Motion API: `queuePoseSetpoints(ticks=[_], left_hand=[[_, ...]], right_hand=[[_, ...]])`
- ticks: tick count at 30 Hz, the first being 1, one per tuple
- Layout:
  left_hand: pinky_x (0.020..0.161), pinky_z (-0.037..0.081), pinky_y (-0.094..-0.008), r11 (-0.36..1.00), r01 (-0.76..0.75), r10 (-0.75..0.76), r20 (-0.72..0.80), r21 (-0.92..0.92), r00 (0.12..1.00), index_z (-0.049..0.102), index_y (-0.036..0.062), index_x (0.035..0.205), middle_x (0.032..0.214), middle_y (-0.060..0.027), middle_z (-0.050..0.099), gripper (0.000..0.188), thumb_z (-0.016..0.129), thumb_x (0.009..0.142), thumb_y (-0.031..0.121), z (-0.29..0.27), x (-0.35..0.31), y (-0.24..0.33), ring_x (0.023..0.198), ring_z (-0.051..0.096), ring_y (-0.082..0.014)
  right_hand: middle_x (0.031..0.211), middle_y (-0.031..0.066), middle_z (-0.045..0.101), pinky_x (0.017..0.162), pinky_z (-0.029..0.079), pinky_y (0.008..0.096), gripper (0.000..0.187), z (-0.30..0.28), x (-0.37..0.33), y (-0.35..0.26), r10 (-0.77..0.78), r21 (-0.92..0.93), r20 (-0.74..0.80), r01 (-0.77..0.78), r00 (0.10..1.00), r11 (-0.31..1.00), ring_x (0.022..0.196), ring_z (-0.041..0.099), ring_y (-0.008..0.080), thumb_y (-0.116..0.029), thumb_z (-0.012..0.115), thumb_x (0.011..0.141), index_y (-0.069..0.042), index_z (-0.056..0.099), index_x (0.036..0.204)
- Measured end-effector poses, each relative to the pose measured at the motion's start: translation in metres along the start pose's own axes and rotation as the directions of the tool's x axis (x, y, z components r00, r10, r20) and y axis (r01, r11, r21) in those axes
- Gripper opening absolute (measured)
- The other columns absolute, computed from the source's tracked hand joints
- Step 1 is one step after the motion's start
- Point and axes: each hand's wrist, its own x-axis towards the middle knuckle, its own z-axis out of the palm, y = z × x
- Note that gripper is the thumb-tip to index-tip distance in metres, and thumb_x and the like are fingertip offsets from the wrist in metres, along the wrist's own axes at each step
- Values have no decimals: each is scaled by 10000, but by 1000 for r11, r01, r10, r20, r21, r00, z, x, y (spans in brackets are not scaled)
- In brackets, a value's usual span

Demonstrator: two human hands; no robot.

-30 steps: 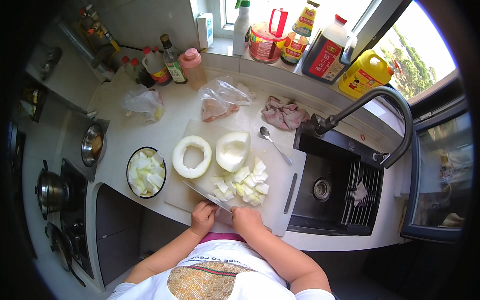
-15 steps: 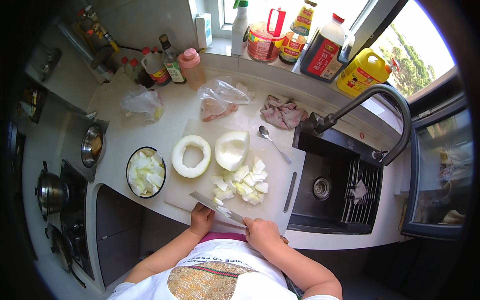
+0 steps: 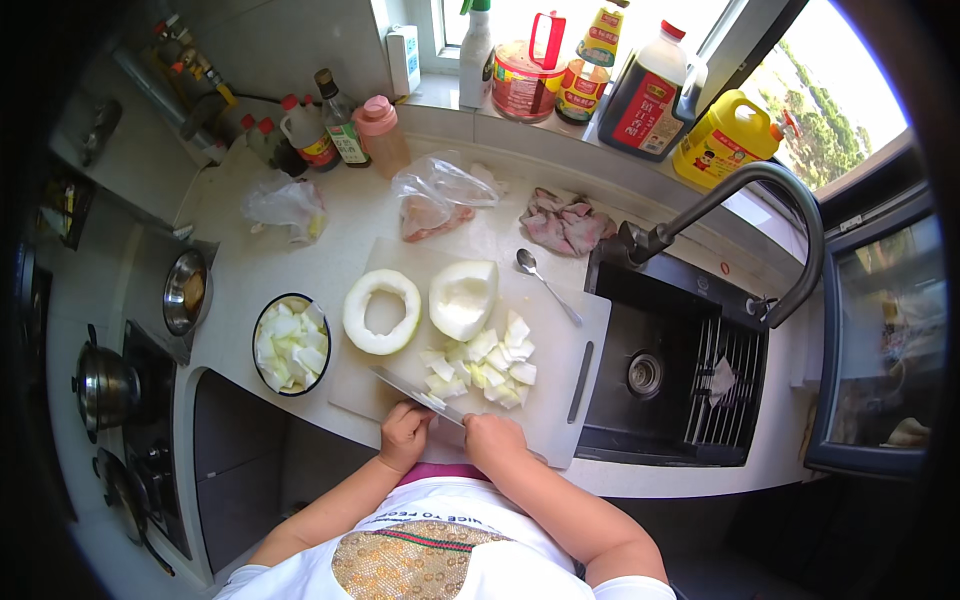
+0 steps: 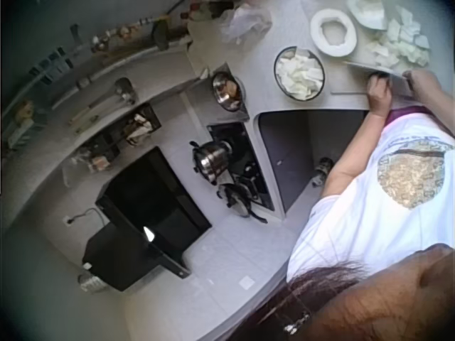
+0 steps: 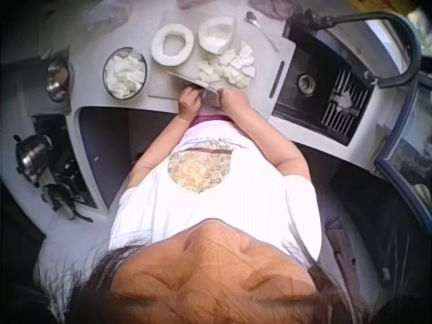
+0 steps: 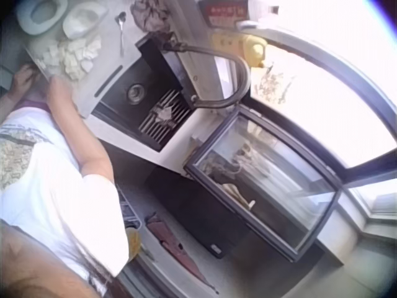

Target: The person chops a large white vegetable into cubes on a cutting board using a cleaver and transfers the pieces into a bowl. They then open a drawer to retrieve a metal bowl and place it on the counter.

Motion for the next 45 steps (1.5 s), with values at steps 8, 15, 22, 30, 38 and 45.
queuePoseSetpoints(ticks=[8, 15, 22, 30, 38, 45], left_hand=[[696, 524, -386, 999, 11, -13, -37, -48, 999, 689, 62, 835, 855, -98, 649, 156, 688, 712, -34, 2, 1, -2, 791, 630, -306], [739, 542, -399, 1000, -6, 7, -12, 16, 1000, 701, 45, 910, 927, -132, 658, 227, 686, 700, -42, 0, -3, -4, 850, 638, -334], [706, 532, -392, 999, 11, -12, -25, -31, 1000, 687, 49, 845, 869, -116, 654, 175, 691, 696, -44, 1, -3, -4, 807, 636, -317], [696, 525, -378, 999, 9, -10, -25, -34, 1000, 689, 65, 825, 856, -97, 656, 168, 689, 695, -41, 2, -5, -4, 796, 638, -298], [684, 531, -383, 998, 3, -7, -51, -68, 999, 701, 66, 857, 878, -101, 658, 184, 687, 706, -40, -1, -7, -4, 813, 641, -305], [681, 532, -394, 1000, 13, -13, -25, 9, 1000, 702, 57, 877, 864, -115, 649, 201, 697, 699, -36, -3, -5, 2, 805, 631, -323]], right_hand=[[800, 145, 688, 657, 533, 464, 242, -3, -12, 7, -49, 99, -177, 68, 983, 993, 711, 661, 351, -163, 582, 828, -157, 706, 1036], [807, 143, 687, 671, 535, 461, 253, -26, -55, 15, -59, 31, -83, 62, 995, 998, 725, 663, 344, -159, 580, 834, -148, 708, 1052], [840, 141, 698, 684, 538, 456, 277, -26, -38, 6, 12, -14, 36, -11, 999, 1000, 757, 673, 332, -172, 568, 844, -157, 706, 1084], [827, 135, 695, 669, 532, 460, 257, 5, 10, -9, -10, -23, 28, 11, 1000, 1000, 753, 670, 337, -176, 568, 831, -169, 708, 1047], [801, 134, 683, 667, 528, 464, 242, -9, -24, 4, -43, 94, -152, 58, 987, 994, 733, 661, 336, -167, 592, 829, -154, 708, 1041], [825, 154, 682, 697, 532, 472, 229, -28, -59, 14, -63, 29, -49, 64, 997, 998, 761, 665, 353, -157, 573, 846, -135, 691, 1041]])
